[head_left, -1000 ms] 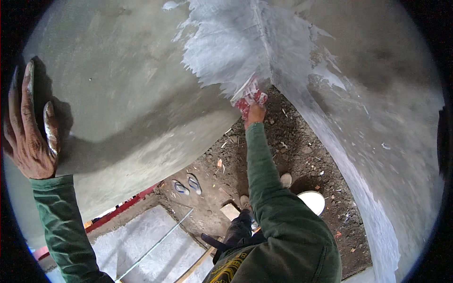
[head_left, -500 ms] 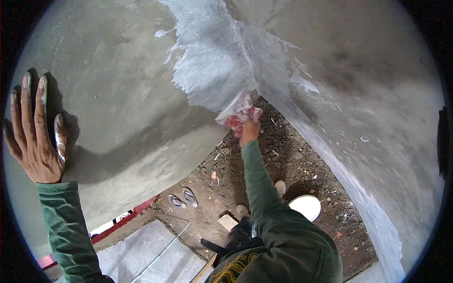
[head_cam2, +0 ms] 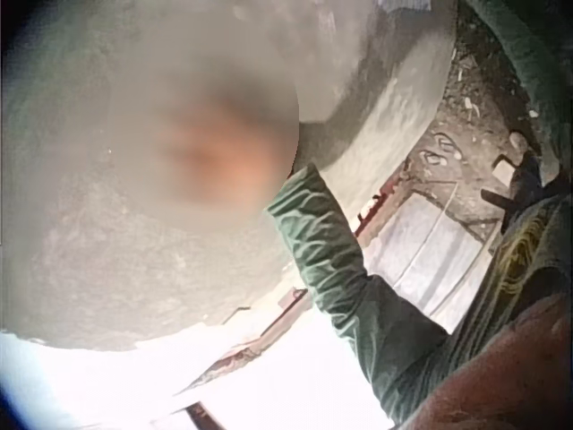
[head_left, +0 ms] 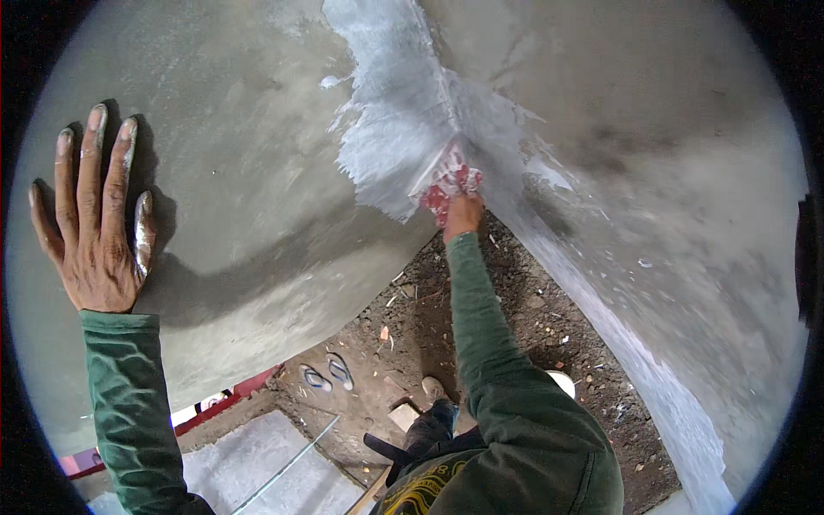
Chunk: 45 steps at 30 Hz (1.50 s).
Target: Applying and smoothing white putty or plaster to a wall corner using a scraper.
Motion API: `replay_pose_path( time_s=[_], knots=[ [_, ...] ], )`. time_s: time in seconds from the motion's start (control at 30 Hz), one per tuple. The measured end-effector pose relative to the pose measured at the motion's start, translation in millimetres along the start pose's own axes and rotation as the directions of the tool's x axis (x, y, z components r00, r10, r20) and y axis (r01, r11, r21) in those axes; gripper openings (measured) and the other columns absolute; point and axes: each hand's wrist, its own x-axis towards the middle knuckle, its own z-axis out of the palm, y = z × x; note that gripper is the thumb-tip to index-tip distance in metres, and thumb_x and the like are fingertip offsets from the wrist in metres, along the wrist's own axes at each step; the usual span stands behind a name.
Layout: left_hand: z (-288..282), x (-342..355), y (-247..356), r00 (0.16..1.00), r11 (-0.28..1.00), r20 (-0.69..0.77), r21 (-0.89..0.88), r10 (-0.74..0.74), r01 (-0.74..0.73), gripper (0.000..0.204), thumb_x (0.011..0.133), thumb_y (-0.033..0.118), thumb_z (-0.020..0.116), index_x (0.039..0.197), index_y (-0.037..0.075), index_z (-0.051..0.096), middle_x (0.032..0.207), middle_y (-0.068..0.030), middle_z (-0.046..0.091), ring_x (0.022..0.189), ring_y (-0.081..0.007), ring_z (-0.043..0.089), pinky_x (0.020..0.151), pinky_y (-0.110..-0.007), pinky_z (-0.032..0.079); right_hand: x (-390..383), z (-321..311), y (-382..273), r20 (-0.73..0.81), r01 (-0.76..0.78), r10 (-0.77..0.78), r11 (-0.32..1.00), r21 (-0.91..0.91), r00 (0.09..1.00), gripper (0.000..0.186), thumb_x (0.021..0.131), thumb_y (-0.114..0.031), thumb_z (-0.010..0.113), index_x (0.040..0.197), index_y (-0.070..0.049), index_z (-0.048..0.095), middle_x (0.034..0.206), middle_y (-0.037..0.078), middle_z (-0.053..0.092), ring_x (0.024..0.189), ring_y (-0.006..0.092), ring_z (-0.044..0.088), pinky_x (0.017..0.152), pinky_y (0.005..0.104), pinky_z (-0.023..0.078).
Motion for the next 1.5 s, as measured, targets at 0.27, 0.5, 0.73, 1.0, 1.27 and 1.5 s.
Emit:
replay_pose_path(
  time_s=[0.27,0.5,0.73,1.0,1.27,1.5],
  knots=[
    [-5.3,0.7,0.2,0.999,0.999,-0.001,0.000,-0.043,0.043,0.054,0.097,0.053,0.033,0.149,0.040,0.027,0.157,0.0116,0.024,0.145,-0.0108,0.021,0.121,-0.043,0.001,-115.0,58.2,7.6,0.394,0.642,-0.553,0.753,-0.141,0.735,0.028,0.088,-0.012,0.063,0.112,0.003,0.065,0.093,0.019,0.069,0.079,0.0242,0.067,0.070,0.0378,0.053],
    [-9.9,1.9,5.9,0.994,0.997,0.076,0.003,-0.076,0.076,0.052,0.096,0.049,0.037,0.148,0.040,0.029,0.156,0.0133,0.025,0.144,-0.0106,0.021,0.122,-0.044,0.002,-105.1,19.0,-1.6,0.209,0.124,-0.170,0.968,0.217,0.963,0.032,0.091,-0.026,0.064,0.110,-0.001,0.063,0.093,0.013,0.067,0.074,0.0158,0.068,0.053,0.0281,0.055],
    [-11.6,1.8,9.0,0.995,0.997,0.068,-0.006,-0.072,0.072,0.053,0.096,0.050,0.036,0.148,0.039,0.030,0.156,0.0124,0.027,0.144,-0.0121,0.022,0.122,-0.046,0.003,42.1,-42.2,69.2,-0.181,-0.201,0.163,0.956,-0.215,0.970,0.044,0.087,-0.017,0.052,0.126,0.004,0.050,0.116,0.018,0.059,0.098,0.0240,0.062,0.084,0.0361,0.051],
    [-12.2,-4.9,5.8,0.993,0.999,0.114,0.032,-0.044,0.040,0.052,0.097,0.050,0.034,0.148,0.039,0.031,0.155,0.0109,0.028,0.144,-0.0131,0.023,0.121,-0.045,0.004,13.7,5.0,70.6,0.075,0.026,-0.032,0.997,0.073,0.997,0.045,0.092,-0.024,0.059,0.133,-0.005,0.053,0.109,0.009,0.063,0.089,0.0195,0.064,0.067,0.0320,0.054],
    [-10.5,7.6,7.7,0.999,0.997,-0.031,-0.071,-0.035,0.032,0.056,0.097,0.047,0.039,0.150,0.035,0.026,0.158,0.0095,0.022,0.146,-0.0139,0.019,0.121,-0.045,0.001,-117.7,50.6,1.3,0.373,0.669,-0.564,0.690,-0.276,0.736,0.032,0.089,-0.019,0.062,0.112,0.003,0.064,0.103,0.020,0.069,0.092,0.0279,0.067,0.082,0.0385,0.051],
    [-21.9,-1.5,0.1,0.998,0.998,0.047,-0.046,-0.036,0.038,0.058,0.096,0.043,0.043,0.151,0.034,0.026,0.158,0.0100,0.022,0.146,-0.0141,0.019,0.121,-0.046,0.002,-127.5,30.3,-3.3,0.266,0.098,-0.139,0.982,0.163,0.954,0.030,0.089,-0.015,0.062,0.112,0.003,0.062,0.097,0.011,0.068,0.085,0.0206,0.067,0.071,0.0308,0.054]
  ],
)
